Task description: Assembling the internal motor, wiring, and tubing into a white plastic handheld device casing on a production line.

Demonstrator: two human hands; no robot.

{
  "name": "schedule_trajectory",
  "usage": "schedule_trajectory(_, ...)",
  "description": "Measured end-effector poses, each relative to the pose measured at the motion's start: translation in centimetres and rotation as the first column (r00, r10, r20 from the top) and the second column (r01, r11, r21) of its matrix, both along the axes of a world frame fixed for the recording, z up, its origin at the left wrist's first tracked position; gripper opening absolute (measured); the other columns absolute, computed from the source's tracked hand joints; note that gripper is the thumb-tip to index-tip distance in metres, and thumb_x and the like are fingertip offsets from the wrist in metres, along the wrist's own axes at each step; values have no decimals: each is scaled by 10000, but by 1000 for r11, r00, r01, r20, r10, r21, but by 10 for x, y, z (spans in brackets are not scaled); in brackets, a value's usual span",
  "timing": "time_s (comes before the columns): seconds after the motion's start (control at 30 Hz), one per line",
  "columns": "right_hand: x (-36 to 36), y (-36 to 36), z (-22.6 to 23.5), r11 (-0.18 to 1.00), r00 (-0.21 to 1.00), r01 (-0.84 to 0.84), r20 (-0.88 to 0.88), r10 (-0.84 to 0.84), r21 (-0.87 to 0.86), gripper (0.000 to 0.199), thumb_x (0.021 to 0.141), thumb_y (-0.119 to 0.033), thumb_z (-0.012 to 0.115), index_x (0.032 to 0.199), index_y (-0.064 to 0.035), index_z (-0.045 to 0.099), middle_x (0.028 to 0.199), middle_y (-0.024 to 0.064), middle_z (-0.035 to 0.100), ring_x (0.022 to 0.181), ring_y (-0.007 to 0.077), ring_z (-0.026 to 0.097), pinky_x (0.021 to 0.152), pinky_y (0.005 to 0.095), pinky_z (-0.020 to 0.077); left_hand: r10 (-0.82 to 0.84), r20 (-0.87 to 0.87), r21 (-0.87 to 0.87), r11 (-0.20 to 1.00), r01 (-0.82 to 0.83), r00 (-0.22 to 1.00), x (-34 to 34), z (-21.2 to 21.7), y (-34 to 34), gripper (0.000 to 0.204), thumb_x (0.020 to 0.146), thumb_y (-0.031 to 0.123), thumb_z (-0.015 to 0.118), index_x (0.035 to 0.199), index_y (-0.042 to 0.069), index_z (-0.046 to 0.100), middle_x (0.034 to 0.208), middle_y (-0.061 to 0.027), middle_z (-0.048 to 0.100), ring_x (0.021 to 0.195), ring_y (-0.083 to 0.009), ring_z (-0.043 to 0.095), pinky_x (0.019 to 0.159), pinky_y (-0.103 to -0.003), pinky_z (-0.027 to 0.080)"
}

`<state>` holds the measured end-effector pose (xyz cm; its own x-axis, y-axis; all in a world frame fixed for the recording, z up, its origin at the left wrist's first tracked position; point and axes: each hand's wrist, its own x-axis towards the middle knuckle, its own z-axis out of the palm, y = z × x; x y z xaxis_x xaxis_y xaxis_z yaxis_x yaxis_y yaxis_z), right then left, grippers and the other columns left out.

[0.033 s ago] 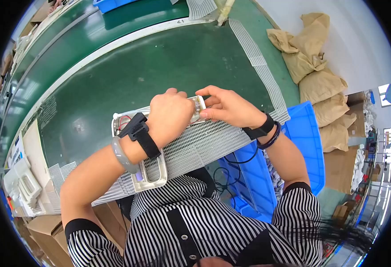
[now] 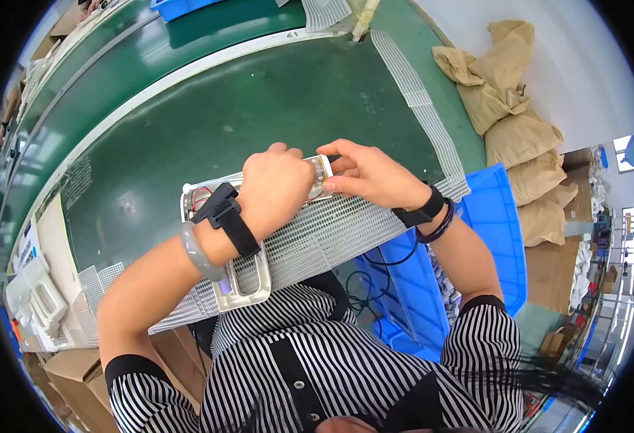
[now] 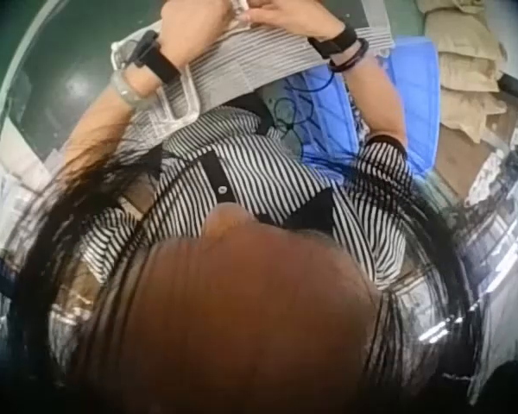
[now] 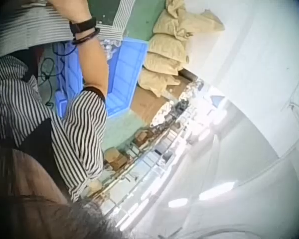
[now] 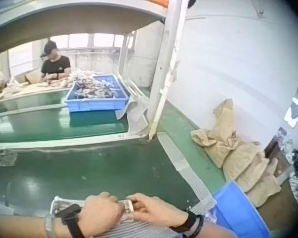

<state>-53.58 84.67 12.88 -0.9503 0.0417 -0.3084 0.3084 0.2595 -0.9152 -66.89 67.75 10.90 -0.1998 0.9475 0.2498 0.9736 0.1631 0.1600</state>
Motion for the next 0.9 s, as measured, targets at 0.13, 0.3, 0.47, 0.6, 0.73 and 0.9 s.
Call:
schedule_trajectory(0.13, -4, -1, 9, 1000, 996, 19, 88, -19, -1, 495, 976, -150, 672, 1371, 39, 441, 1092, 138, 708, 901, 130, 671, 783, 265, 562, 16, 18, 0, 1000, -16, 1000, 0, 0, 1, 161, 785, 208, 697, 664, 104, 682, 674, -19, 611, 704, -236, 607, 548, -395, 496)
schedule_trajectory(0.3, -4, 0, 5, 997, 995, 52, 86, -47, -52, 481, 977, -158, 668, 1355, 43, 448, 1063, 144, 716, 891, 138, 686, 748, 266, 556, 21, 32, -19, 1000, -20, 999, -1, 1, 2, 166, 789, 206, 694, 659, 104, 675, 669, -18, 607, 705, -237, 608, 551, -395, 497)
schedule_trajectory(0.47, -4, -3, 6, 992, 999, 19, -32, -16, 123, 483, 941, -201, 686, 1286, 76, 493, 915, 189, 739, 744, 201, 729, 673, 308, 554, 12, 35, -32, 999, -10, 999, -1, -1, 2, 161, 795, 202, 691, 669, 103, 672, 684, -19, 614, 713, -242, 606, 567, -396, 507)
schedule_trajectory(0.6, 1, -7, 9, 983, 999, 19, -30, -14, 182, 518, 938, -201, 694, 1341, 47, 483, 922, 183, 745, 748, 223, 732, 683, 319, 557, -16, 39, -16, 1000, 16, 999, -2, 6, -3, 127, 794, 192, 690, 717, 92, 677, 706, -22, 626, 733, -242, 601, 582, -391, 515)
schedule_trajectory(0.73, 19, -12, -19, 991, 981, 125, -155, -116, 51, 559, 942, -203, 701, 1392, 34, 470, 1026, 202, 732, 782, 208, 726, 703, 314, 551, -59, 74, -81, 995, 65, 996, 1, 7, -5, 81, 777, 157, 700, 782, 79, 679, 754, -26, 650, 790, -241, 597, 615, -379, 525)
schedule_trajectory(0.9, 17, -16, -8, 956, 982, 147, -152, -111, 254, 565, 924, -265, 715, 1406, -53, 509, 1030, 137, 729, 779, 247, 705, 716, 354, 535, -59, 68, -136, 988, 68, 996, 0, 9, -5, 84, 761, 134, 712, 820, 80, 687, 794, -27, 664, 829, -241, 595, 648, -373, 531)
